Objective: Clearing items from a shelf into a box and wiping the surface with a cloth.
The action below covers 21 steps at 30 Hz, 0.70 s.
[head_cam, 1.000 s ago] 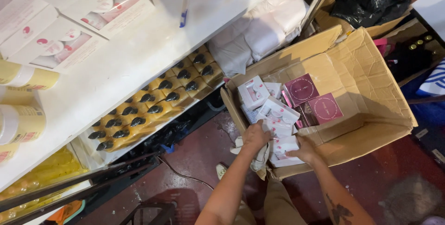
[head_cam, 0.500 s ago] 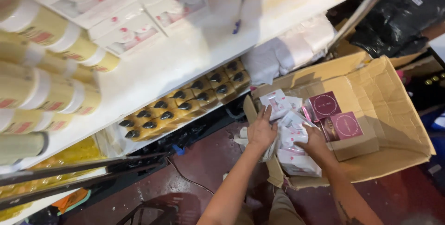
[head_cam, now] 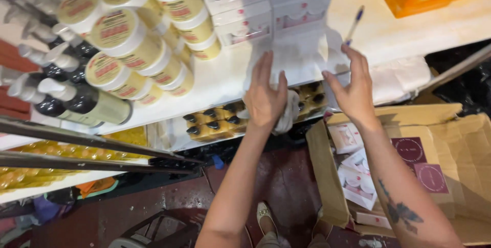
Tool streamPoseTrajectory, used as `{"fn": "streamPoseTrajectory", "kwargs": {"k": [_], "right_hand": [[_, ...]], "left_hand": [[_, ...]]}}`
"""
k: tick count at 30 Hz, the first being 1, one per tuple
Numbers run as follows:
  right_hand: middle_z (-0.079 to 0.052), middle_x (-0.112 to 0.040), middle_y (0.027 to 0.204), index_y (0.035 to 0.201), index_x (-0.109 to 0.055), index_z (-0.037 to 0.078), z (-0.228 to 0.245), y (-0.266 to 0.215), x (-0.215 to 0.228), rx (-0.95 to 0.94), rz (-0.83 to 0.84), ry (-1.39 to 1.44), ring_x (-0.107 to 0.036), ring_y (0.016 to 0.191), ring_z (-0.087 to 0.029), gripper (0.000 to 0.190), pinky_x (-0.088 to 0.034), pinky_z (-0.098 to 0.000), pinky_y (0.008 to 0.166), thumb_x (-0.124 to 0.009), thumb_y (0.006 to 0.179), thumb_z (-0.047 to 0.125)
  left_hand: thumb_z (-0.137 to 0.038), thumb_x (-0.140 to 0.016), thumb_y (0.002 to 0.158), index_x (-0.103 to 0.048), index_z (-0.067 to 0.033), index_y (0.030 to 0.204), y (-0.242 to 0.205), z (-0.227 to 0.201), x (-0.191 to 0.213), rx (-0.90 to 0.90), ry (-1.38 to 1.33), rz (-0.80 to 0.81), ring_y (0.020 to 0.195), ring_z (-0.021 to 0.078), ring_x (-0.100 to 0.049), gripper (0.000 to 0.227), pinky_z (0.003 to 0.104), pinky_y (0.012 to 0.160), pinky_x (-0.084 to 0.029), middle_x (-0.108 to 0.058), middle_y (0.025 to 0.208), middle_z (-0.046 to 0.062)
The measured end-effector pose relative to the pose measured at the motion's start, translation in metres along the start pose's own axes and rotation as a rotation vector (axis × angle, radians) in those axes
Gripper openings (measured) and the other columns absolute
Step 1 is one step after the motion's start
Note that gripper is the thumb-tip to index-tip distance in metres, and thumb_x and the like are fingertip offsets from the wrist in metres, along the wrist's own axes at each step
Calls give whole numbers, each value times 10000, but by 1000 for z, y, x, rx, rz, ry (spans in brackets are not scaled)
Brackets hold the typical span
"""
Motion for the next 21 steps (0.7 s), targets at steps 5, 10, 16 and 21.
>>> {"fn": "streamPoseTrajectory", "kwargs": {"k": [5, 10, 16, 21], "right_hand": [[-218, -455, 1583, 1584, -334, 14, 8, 68, -30, 170, -48, -13, -477, 1503, -390, 752, -412, -474, 1273, -841, 1040, 130], [-215, -273, 1749, 1649, -187, 51, -44, 133, -48, 24, -107, 264, -313, 1604, -402, 876, -337, -468, 1286, -810, 1033, 15], [-140, -440, 1631, 1555, -333, 64, -54, 187, -51, 147, -41, 531, -377, 1563, -327, 643, -388, -407, 1284, -776, 1114, -84], [-110, -525, 1496, 1492, -429, 33, -105, 206, -67, -35, -137, 493, -479, 1363, -249, 650, -527, -378, 1133, -820, 976, -27]], "left_hand": [[-184, -657, 960, -583, -128, 1409, 50, 51, 30, -48, 96, -301, 1143, 331, -702, 458, 409, 818, -604, -621, 1400, 122], [-164, -679, 954, -592, -132, 1413, 65, 81, 27, -2, 143, -341, 1108, 330, -701, 468, 433, 850, -595, -644, 1367, 113], [-145, -698, 965, -518, -119, 1480, 64, 106, 10, -181, 162, -308, 1259, 353, -615, 546, 443, 1015, -556, -582, 1404, 126], [-167, -730, 934, -456, -127, 1535, 71, 102, 13, -223, 163, -330, 1318, 403, -546, 661, 471, 1032, -540, -444, 1512, 200]]}}
Point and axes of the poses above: each hand's wrist, its own y-axis towards the middle knuckle, its own x-axis out of the back of the hand, z = x × y, the point moved 1 cm from there along y, towards the middle knuckle
